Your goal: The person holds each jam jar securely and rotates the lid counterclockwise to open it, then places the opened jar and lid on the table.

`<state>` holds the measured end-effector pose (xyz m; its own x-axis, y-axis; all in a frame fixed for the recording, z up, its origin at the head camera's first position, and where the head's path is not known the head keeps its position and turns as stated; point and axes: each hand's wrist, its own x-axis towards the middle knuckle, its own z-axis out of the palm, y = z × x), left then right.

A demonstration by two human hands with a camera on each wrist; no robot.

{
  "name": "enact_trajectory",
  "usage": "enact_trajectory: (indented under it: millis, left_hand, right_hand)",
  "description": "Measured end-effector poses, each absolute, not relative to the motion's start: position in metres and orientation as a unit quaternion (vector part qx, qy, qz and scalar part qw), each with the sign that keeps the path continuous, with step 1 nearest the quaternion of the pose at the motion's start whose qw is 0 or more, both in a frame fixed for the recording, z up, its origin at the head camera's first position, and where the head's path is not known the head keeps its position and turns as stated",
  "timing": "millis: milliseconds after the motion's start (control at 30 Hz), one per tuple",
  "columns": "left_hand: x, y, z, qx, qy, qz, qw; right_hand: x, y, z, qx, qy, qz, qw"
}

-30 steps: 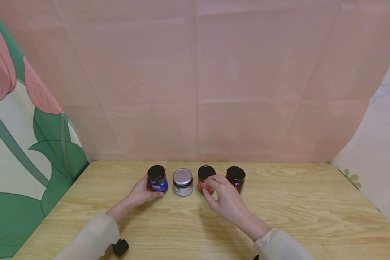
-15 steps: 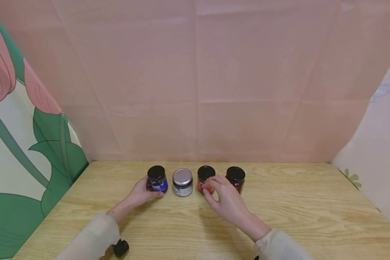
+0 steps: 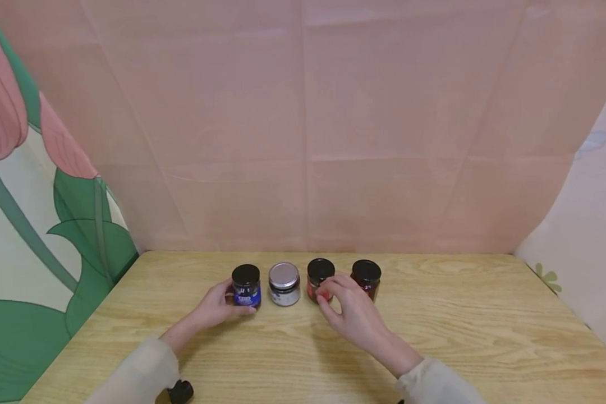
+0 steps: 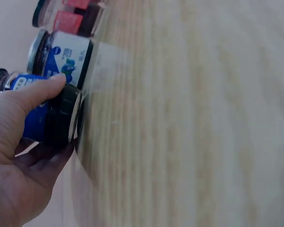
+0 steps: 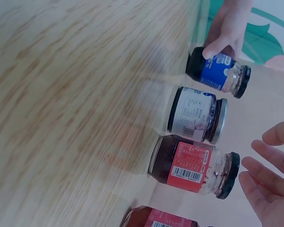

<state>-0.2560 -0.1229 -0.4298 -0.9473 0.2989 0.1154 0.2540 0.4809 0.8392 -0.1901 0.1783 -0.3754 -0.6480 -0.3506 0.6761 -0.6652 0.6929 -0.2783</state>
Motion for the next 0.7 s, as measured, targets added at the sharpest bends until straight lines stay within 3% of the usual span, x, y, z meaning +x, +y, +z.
enact_trajectory:
  millis: [700]
  left_hand:
    - [-0.227,-0.120,-0.419,0.236,0.859,0.449,0.065]
  right_hand:
    - [-0.188,0.178,-0.379,0.297,-0.868,0.267,0.295]
